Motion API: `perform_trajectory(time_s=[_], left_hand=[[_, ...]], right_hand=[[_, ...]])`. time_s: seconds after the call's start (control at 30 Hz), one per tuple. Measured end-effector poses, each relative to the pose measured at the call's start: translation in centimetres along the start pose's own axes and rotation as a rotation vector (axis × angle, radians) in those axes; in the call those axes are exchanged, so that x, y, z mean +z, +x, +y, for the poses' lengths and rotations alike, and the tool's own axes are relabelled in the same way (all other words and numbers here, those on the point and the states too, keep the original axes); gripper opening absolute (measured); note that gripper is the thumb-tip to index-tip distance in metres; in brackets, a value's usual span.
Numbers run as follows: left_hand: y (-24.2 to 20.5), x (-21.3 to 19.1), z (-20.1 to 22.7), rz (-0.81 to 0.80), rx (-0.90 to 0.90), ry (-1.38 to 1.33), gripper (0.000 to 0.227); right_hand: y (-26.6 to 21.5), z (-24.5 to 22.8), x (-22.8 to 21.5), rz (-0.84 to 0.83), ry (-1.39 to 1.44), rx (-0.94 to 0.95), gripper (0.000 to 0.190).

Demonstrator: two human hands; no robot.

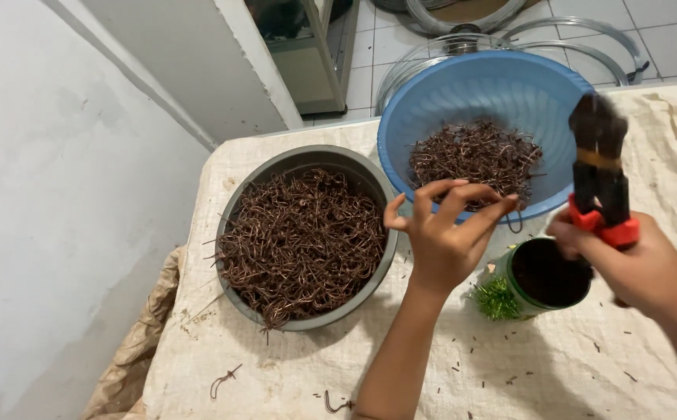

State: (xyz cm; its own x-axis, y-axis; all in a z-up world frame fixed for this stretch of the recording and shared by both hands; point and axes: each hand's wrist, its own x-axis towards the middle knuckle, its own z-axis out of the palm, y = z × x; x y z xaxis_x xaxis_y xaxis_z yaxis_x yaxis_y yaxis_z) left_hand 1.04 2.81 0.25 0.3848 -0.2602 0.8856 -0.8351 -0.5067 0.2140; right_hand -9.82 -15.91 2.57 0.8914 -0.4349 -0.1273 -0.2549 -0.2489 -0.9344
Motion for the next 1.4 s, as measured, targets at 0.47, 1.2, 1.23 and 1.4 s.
perform_trajectory(time_s=[0.47,1.2,1.23,1.4], left_hand=[[-0.8,0.7,0.5,0.179,0.012,0.016,0.018],[0.5,-0.3,1.7,0.402,0.102,0.187,0.032],[0.3,-0.2,1.7,0.401,0.107,0.188,0.034],[-0.2,-0.5,2.0,0.370,0.124,0.268,0.032]], right_hand=[[1.7,11.5,-5.1,0.308,-0.824,-0.343,0.053],[2.2,10.5,-5.5,0.315,-0.816,-0.501,0.053],[2.2,10.5,-5.4,0.308,-0.777,-0.456,0.047],[3.6,12.1,-5.5,0.316,-0.849,-0.475,0.045]])
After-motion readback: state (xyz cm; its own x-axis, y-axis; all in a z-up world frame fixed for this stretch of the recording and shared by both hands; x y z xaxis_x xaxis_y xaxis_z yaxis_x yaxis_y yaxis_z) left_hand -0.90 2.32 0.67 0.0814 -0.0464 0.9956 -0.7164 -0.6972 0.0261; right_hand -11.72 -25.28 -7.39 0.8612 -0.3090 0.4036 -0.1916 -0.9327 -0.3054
